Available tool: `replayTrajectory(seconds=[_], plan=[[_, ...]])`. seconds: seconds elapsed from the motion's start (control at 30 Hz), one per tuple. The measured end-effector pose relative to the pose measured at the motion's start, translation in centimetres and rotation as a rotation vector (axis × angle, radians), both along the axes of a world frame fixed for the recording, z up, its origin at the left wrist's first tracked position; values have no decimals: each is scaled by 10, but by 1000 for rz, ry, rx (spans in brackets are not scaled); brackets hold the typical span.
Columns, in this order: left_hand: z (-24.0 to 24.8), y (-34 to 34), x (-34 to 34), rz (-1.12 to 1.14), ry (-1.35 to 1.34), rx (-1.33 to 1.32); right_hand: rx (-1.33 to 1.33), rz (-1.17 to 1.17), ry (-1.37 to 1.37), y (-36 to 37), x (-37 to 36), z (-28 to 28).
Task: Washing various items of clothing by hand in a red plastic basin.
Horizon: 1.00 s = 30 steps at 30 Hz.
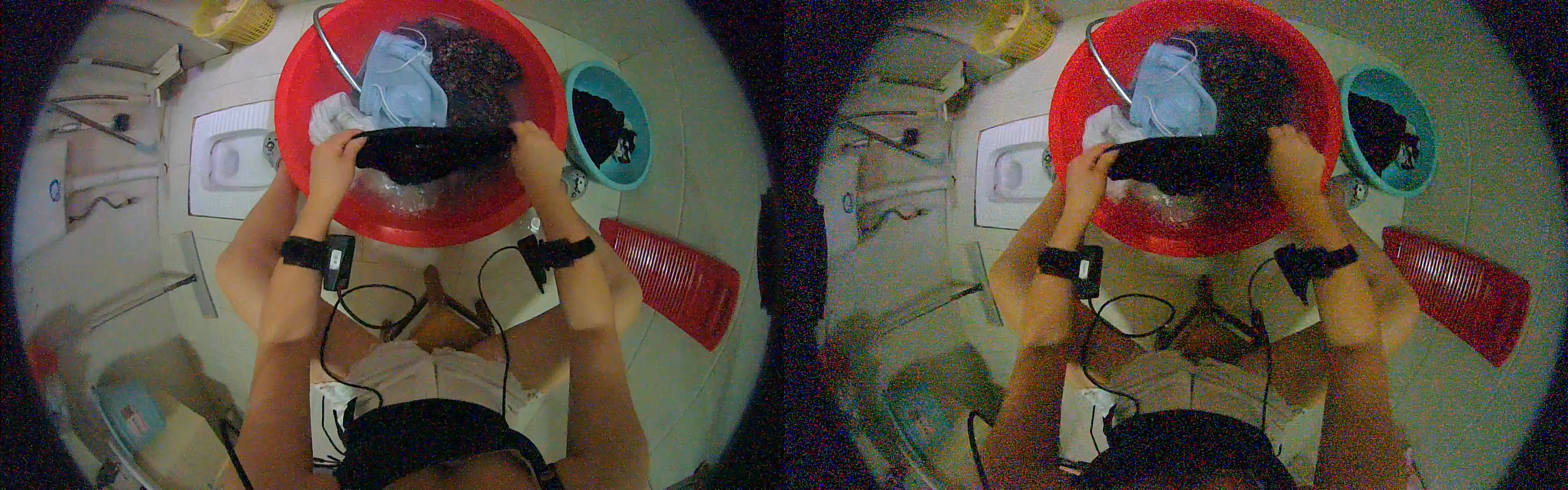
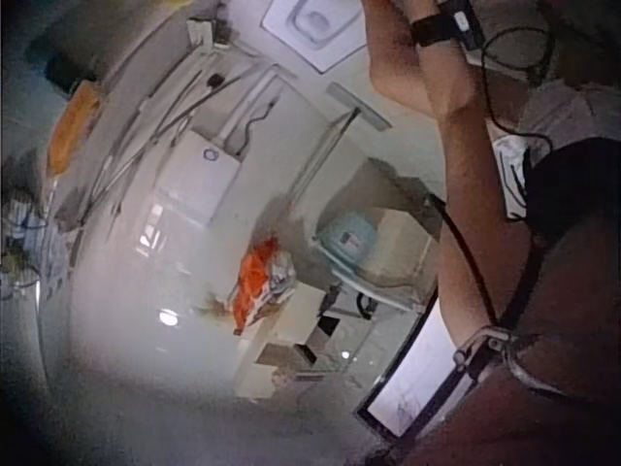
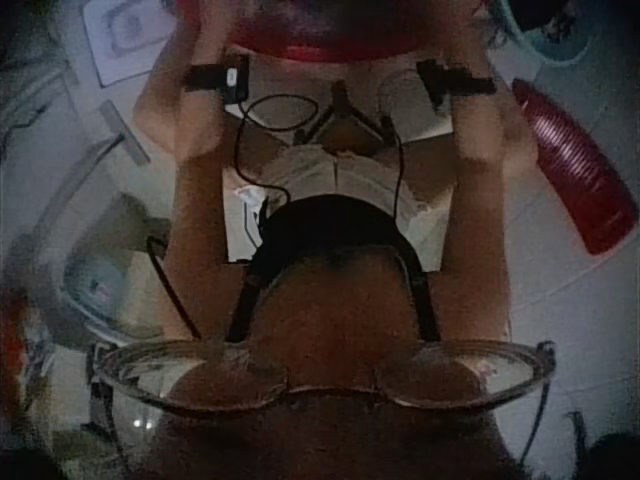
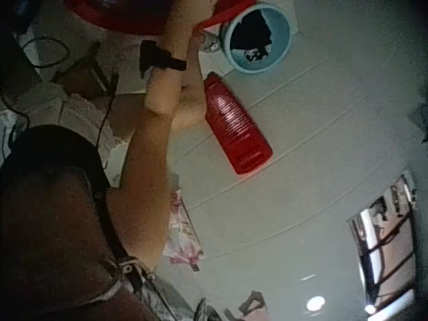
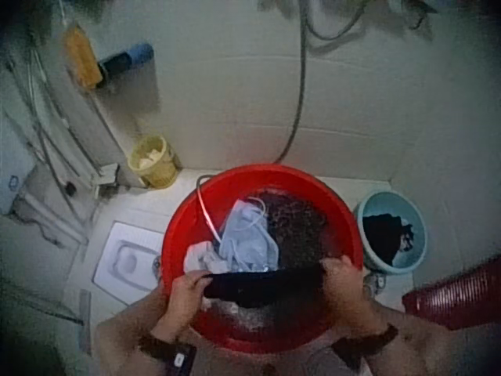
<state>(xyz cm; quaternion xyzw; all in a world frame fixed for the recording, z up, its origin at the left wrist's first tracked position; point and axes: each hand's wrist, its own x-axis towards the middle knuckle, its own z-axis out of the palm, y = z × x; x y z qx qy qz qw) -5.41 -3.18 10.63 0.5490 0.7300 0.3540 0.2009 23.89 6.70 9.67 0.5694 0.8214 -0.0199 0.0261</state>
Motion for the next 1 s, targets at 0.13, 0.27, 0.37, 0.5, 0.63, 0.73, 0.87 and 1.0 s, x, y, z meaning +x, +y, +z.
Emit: replayTrajectory(seconds=[0.13, 0.27, 0.37, 0.5, 0.63, 0.73, 0.87, 1.0], plan=[[27, -6, -3, -198, 171, 115, 156, 75, 203, -10, 11, 13], [1, -24, 0, -524, 447, -205, -132, 159, 218, -36, 23, -47], [-71, -36, 2, -735, 322, -269, -403, 285, 108, -45, 51, -131], [-132, -33, -1, -617, 227, -541, -699, 202, -47, -44, -1, -133], [-176, -6, 26, -424, 244, -309, -326, 192, 243, -29, -49, -186], [-179, 19, 55, -323, 374, -578, -231, 144, 66, -33, -55, -210], [-215, 11, 43, -316, 366, -836, -437, 154, -46, -24, -47, -238], [-228, 0, 11, -257, 607, -662, -727, 151, -102, 0, -65, -222]])
